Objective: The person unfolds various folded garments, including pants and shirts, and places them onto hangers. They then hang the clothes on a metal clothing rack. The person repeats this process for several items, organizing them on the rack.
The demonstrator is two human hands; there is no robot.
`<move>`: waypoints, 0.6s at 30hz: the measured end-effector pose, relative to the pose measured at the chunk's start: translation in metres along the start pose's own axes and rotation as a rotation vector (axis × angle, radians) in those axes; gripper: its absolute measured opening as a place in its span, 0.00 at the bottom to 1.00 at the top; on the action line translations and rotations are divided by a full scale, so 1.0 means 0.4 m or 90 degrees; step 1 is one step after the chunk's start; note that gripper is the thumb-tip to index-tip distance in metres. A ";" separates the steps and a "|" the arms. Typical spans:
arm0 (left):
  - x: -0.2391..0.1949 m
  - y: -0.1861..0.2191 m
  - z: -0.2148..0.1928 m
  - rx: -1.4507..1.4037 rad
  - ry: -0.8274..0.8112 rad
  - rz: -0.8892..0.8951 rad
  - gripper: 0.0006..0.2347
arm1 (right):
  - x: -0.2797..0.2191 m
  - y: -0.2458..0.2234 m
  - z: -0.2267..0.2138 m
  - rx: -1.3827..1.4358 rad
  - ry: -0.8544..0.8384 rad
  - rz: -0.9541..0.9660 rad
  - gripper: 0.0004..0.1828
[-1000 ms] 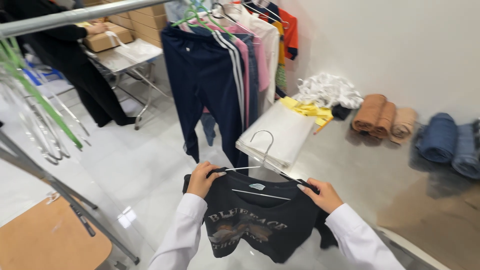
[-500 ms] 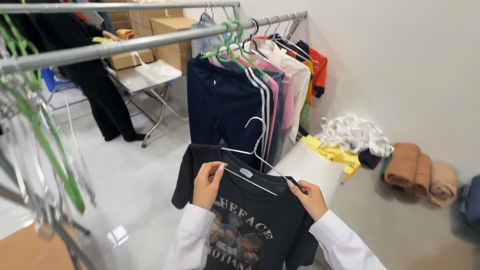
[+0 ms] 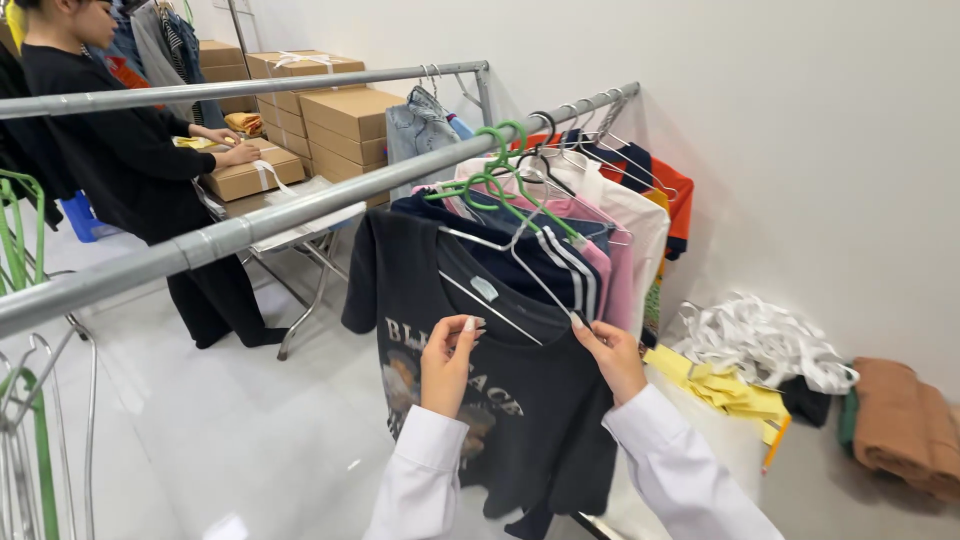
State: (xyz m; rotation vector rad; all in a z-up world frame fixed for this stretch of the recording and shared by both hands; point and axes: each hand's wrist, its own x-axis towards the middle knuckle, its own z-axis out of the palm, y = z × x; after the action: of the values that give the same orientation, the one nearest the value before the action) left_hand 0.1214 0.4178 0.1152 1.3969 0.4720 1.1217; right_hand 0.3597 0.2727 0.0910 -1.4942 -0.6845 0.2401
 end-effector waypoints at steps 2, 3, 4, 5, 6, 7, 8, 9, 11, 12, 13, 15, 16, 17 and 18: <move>0.031 0.011 0.001 -0.011 0.003 -0.007 0.09 | 0.065 -0.001 0.053 0.033 0.008 0.010 0.18; 0.044 0.018 -0.001 -0.022 0.004 -0.015 0.09 | 0.096 -0.002 0.082 0.064 0.016 0.020 0.16; 0.055 0.023 -0.008 -0.021 0.007 -0.014 0.09 | 0.116 -0.018 0.104 0.065 0.013 0.021 0.16; 0.064 0.028 -0.014 -0.021 0.001 -0.021 0.09 | 0.136 -0.034 0.126 0.068 0.014 0.020 0.17; 0.073 0.033 -0.020 -0.022 -0.006 -0.028 0.10 | 0.156 -0.048 0.147 0.071 0.014 0.020 0.19; 0.082 0.028 -0.028 -0.020 -0.002 -0.029 0.10 | 0.185 -0.026 0.162 0.071 0.010 0.022 0.19; 0.090 0.024 -0.035 -0.023 -0.007 -0.038 0.09 | 0.214 -0.003 0.175 0.061 0.008 0.023 0.19; 0.096 0.019 -0.040 -0.028 -0.011 -0.048 0.09 | 0.240 0.020 0.185 0.051 0.006 0.023 0.19; 0.107 0.016 -0.051 -0.020 -0.008 -0.057 0.09 | 0.250 0.018 0.216 0.055 0.008 0.011 0.18; 0.111 0.014 -0.056 -0.014 -0.007 -0.065 0.09 | 0.254 0.017 0.231 0.059 0.012 -0.003 0.17; 0.117 0.007 -0.061 -0.013 -0.005 -0.067 0.09 | 0.275 0.027 0.229 0.059 0.010 -0.001 0.17; 0.126 -0.008 -0.067 -0.030 0.006 -0.077 0.10 | 0.314 0.047 0.217 0.023 0.007 0.012 0.17; 0.126 -0.014 -0.067 -0.030 0.006 -0.080 0.10 | 0.314 0.051 0.223 0.022 0.008 0.014 0.17; 0.130 -0.017 -0.067 -0.045 0.004 -0.084 0.10 | 0.317 0.053 0.230 0.013 0.002 0.005 0.16; 0.134 -0.020 -0.067 -0.059 0.003 -0.088 0.10 | 0.320 0.055 0.237 0.003 -0.004 -0.003 0.14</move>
State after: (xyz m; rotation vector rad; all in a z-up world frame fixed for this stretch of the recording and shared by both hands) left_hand 0.1258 0.4780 0.1209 1.2627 0.5056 1.0220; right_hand 0.4145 0.4238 0.0978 -1.4870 -0.6924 0.2425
